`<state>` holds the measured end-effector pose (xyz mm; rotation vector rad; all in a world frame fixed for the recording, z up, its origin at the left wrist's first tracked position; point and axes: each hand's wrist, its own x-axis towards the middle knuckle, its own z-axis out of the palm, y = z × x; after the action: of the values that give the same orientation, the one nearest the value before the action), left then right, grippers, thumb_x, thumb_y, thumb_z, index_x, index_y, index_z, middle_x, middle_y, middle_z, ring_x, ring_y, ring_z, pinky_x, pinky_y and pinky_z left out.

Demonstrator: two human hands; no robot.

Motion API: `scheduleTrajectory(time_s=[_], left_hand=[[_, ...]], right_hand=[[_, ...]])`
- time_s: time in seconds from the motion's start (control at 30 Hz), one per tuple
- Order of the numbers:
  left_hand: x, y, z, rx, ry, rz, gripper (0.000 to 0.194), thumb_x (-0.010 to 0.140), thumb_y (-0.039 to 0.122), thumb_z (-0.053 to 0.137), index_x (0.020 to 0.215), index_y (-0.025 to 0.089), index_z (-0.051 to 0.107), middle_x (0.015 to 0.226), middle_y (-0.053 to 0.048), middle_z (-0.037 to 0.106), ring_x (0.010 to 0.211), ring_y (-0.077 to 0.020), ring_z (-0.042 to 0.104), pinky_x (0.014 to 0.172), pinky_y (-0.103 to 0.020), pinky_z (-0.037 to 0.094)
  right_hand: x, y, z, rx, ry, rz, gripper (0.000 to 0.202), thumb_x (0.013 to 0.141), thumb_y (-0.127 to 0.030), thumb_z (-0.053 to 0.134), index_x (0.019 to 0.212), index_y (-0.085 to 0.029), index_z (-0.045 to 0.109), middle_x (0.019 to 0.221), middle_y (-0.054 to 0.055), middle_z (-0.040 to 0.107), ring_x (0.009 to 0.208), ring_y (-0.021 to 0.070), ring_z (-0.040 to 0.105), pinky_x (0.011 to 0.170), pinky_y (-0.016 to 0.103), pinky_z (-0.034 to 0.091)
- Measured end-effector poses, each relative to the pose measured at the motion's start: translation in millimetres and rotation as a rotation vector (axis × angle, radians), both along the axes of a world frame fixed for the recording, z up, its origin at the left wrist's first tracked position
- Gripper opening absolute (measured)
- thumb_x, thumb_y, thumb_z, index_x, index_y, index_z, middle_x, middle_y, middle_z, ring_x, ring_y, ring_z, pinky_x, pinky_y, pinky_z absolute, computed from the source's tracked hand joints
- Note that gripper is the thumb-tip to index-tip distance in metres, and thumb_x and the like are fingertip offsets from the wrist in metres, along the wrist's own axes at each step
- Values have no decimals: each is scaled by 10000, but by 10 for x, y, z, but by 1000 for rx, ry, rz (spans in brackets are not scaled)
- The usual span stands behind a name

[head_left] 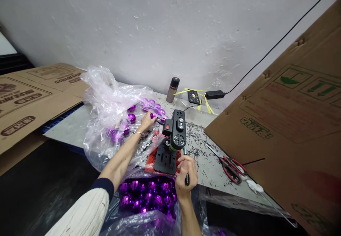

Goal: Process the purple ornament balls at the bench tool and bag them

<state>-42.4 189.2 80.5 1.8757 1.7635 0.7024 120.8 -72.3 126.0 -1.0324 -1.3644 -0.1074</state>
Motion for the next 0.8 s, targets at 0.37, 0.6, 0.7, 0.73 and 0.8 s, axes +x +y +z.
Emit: scheduleTrajectory(time_s=[0.37, 0.6, 0.7, 0.73, 0.8], left_hand=[[-556, -414, 147, -46, 287, -237, 423, 805, 413, 859, 1138, 196, 715, 1286, -147, 733, 1203, -360, 698, 1061, -439, 548], [-570, -368, 315, -157, 262, -247, 536, 909, 644, 707, 1168, 179, 777, 1256, -170, 804, 1221, -384, 733, 1026, -395, 546], [-398, -404, 242, -241, 198, -245, 549, 935, 679, 638, 971, 154, 794, 1029, -174, 833, 1071, -384, 777, 941, -395, 574], [-356, -424, 206, -257, 190, -243, 526, 928, 666, 652, 913, 158, 787, 941, -161, 828, 1011, -378, 784, 906, -391, 583], [-320, -475, 138, -257, 175, -244, 454, 906, 618, 700, 920, 171, 782, 893, -129, 822, 964, -353, 785, 868, -371, 595]], right_hand=[[-21, 12, 18, 19, 14, 8, 337, 1048, -81, 438, 760, -239, 512, 711, -25, 563, 712, 142, 633, 641, 290, 467], [-26, 12, -27, -5, 29, -26, 346, 1055, -100, 434, 750, -235, 526, 729, -13, 589, 704, 152, 624, 647, 310, 450], [-17, 10, -26, -3, 19, -22, 350, 1056, -110, 433, 743, -235, 524, 721, -11, 586, 702, 156, 623, 637, 311, 441], [-13, 8, -17, 1, 12, -16, 350, 1056, -110, 432, 741, -235, 521, 717, -12, 582, 704, 157, 626, 632, 309, 440], [-6, 5, 10, 5, -2, -3, 344, 1052, -106, 435, 745, -236, 517, 711, -16, 577, 705, 156, 630, 621, 304, 435]])
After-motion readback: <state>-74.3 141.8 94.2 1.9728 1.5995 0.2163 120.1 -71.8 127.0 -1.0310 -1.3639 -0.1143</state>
